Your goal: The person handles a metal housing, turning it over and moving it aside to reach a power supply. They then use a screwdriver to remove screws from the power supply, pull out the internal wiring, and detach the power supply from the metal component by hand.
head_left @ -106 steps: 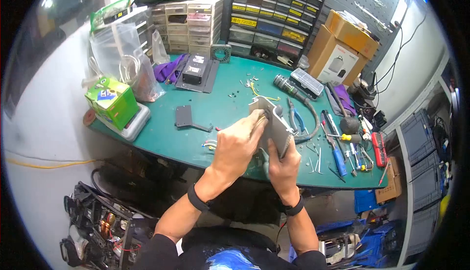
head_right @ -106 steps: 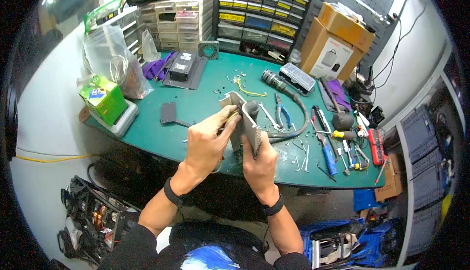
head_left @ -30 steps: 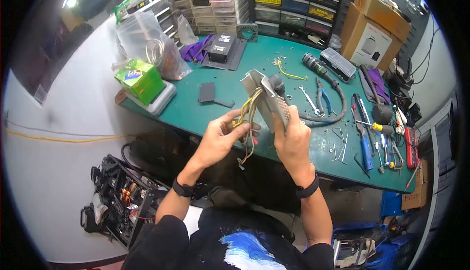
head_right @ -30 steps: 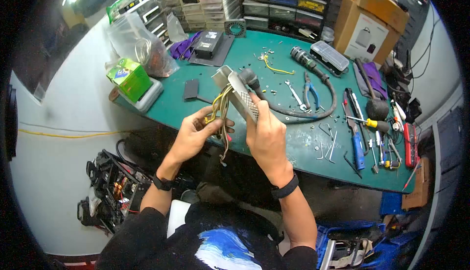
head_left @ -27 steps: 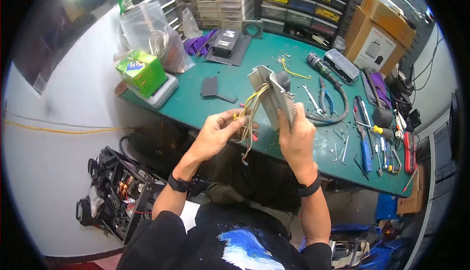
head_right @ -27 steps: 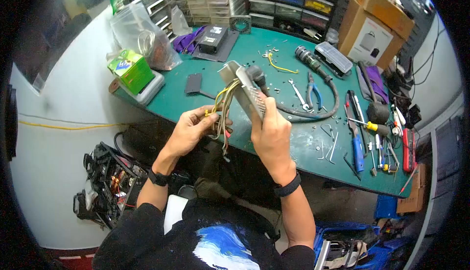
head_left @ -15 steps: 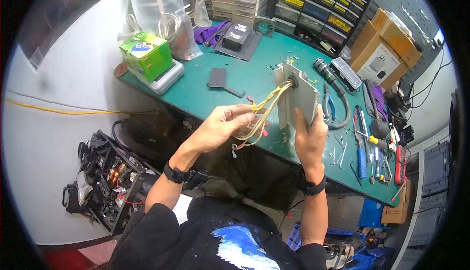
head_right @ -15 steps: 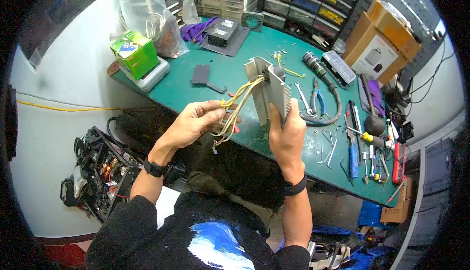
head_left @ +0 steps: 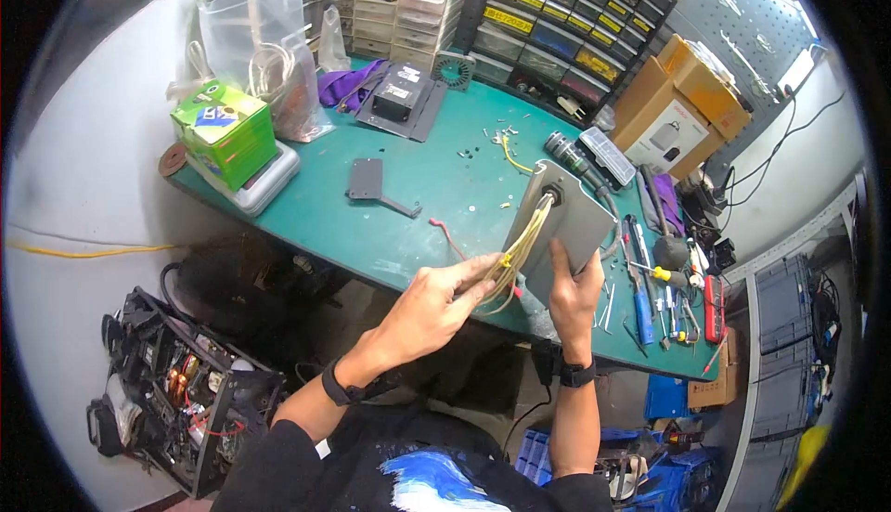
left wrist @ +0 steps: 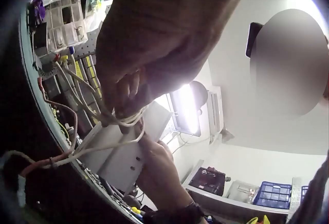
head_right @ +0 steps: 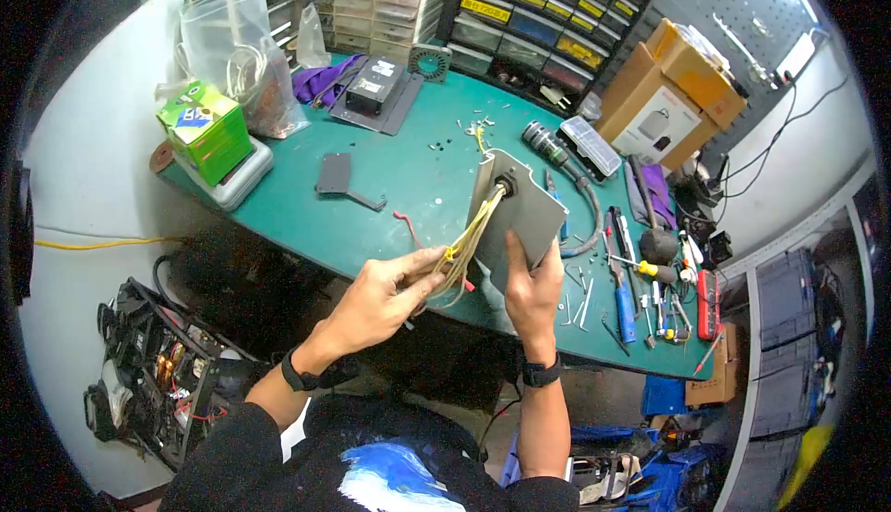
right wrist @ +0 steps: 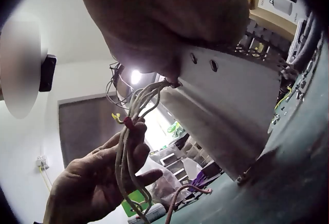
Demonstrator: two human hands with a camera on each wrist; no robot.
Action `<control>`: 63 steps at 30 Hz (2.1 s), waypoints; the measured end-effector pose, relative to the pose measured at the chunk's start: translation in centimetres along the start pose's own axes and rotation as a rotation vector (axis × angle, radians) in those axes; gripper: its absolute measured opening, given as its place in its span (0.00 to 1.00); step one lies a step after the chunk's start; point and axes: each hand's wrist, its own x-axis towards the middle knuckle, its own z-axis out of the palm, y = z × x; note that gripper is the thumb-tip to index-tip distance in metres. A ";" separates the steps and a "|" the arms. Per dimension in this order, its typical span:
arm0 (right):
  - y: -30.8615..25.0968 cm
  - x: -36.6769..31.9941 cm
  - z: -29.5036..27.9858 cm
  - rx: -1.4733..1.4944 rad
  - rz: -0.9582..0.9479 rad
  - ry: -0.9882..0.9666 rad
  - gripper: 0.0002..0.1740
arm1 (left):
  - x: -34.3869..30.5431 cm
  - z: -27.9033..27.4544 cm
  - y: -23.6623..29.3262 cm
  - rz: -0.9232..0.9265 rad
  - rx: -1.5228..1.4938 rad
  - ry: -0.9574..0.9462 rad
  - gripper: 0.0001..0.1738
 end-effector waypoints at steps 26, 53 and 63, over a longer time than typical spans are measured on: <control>1.1 2.0 -0.7 0.042 0.122 0.009 0.20 | 2.7 0.6 -2.7 0.277 0.117 0.080 0.23; -2.0 -4.2 5.4 -0.308 -0.436 0.060 0.17 | 1.9 -0.9 1.4 0.463 0.154 0.314 0.44; -2.6 -5.5 7.1 -0.289 -0.458 -0.102 0.25 | -2.0 -2.7 -0.8 0.245 -0.244 0.385 0.39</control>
